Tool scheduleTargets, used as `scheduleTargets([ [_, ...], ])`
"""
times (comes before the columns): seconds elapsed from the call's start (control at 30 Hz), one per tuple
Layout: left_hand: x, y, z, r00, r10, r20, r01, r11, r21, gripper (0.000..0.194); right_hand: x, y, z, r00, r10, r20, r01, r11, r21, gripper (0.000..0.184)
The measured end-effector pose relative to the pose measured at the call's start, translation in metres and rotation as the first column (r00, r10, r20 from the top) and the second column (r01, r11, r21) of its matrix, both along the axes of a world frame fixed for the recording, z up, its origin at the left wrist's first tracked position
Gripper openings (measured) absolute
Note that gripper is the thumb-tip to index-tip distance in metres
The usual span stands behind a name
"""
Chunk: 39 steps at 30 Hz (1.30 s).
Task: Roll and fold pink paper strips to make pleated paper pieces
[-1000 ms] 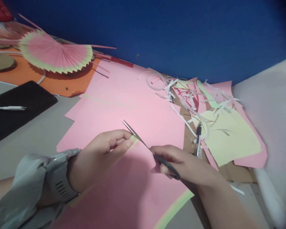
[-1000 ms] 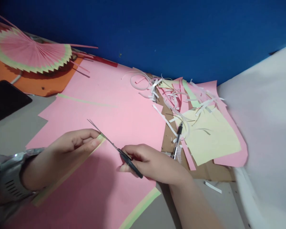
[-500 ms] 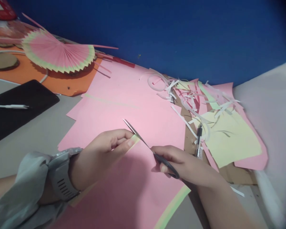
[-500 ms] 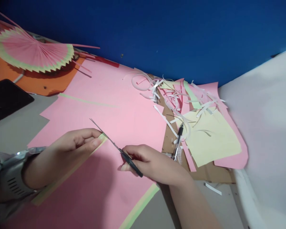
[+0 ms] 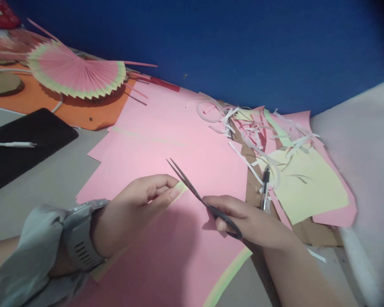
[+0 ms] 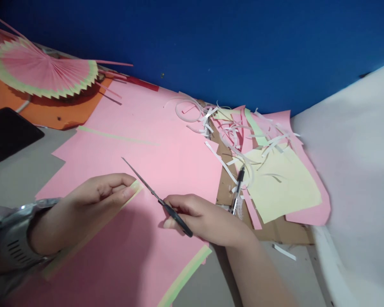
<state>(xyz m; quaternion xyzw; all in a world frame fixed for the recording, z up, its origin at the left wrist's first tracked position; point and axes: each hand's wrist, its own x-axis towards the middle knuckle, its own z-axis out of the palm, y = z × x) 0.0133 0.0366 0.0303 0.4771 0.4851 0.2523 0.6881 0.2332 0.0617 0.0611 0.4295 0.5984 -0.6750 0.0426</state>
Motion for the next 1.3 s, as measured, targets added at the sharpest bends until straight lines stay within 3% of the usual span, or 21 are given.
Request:
scheduleTargets([
  [0.13, 0.0, 0.0, 0.0, 1.0, 0.007, 0.024, -0.007, 1.0, -0.006, 0.031, 0.003, -0.003, -0.003, 0.999, -0.042, -0.02, 0.042, 0.999, 0.016, 0.042],
  [0.3, -0.001, 0.0, 0.0, 1.0, -0.006, 0.027, 0.005, 1.0, 0.031, 0.028, 0.011, -0.005, -0.006, 0.951, -0.251, -0.181, 0.281, 0.946, 0.163, 0.044],
  [0.4, 0.001, 0.001, 0.0, 1.0, -0.001, 0.005, 0.001, 1.0, 0.031, 0.027, 0.013, -0.003, -0.002, 0.935, -0.275, -0.223, 0.319, 0.928, 0.195, 0.048],
  [0.53, 0.001, 0.0, -0.001, 1.0, 0.02, -0.001, -0.02, 1.0, 0.012, 0.028, 0.01, 0.001, -0.001, 0.929, -0.324, -0.177, 0.36, 0.903, 0.236, 0.034],
  [0.6, 0.001, -0.001, -0.001, 1.0, 0.018, -0.006, -0.018, 1.0, 0.0, 0.027, 0.01, 0.003, -0.005, 0.89, -0.442, -0.114, 0.45, 0.807, 0.382, 0.025],
  [0.7, 0.001, -0.002, 0.0, 1.0, 0.011, -0.021, -0.011, 1.0, -0.009, 0.025, 0.013, 0.006, -0.01, 0.754, -0.657, -0.025, 0.504, 0.553, 0.663, 0.017],
  [0.73, 0.001, -0.002, 0.001, 0.999, 0.014, -0.03, -0.015, 1.0, -0.014, 0.025, 0.014, 0.006, -0.011, 0.733, -0.68, -0.019, 0.499, 0.518, 0.695, 0.017],
  [0.77, 0.002, -0.001, 0.002, 0.999, 0.019, -0.043, -0.02, 1.0, -0.021, 0.026, 0.014, 0.006, -0.01, 0.74, -0.672, -0.024, 0.5, 0.526, 0.688, 0.016],
  [0.8, 0.003, -0.001, 0.003, 0.998, 0.029, -0.057, -0.031, 0.999, -0.027, 0.028, 0.014, 0.005, -0.009, 0.777, -0.629, -0.031, 0.499, 0.583, 0.641, 0.016],
  [0.9, 0.004, 0.0, 0.004, 0.996, 0.039, -0.08, -0.042, 0.998, -0.04, 0.03, 0.008, -0.003, -0.004, 0.926, -0.374, -0.06, 0.371, 0.865, 0.337, 0.02],
  [0.97, 0.004, 0.0, 0.003, 0.996, 0.033, -0.079, -0.035, 0.999, -0.026, 0.027, 0.002, -0.008, -0.002, 0.968, -0.251, -0.023, 0.251, 0.949, 0.189, 0.023],
  [1.17, -0.002, 0.0, -0.001, 0.995, -0.031, -0.1, 0.033, 0.999, 0.023, 0.03, -0.003, -0.011, -0.003, 0.996, -0.058, 0.069, 0.053, 0.996, 0.064, 0.018],
  [1.3, -0.003, 0.002, 0.001, 0.988, -0.08, -0.133, 0.092, 0.992, 0.085, 0.034, 0.0, -0.009, -0.006, 0.996, 0.017, 0.083, -0.024, 0.996, 0.081, 0.012],
])
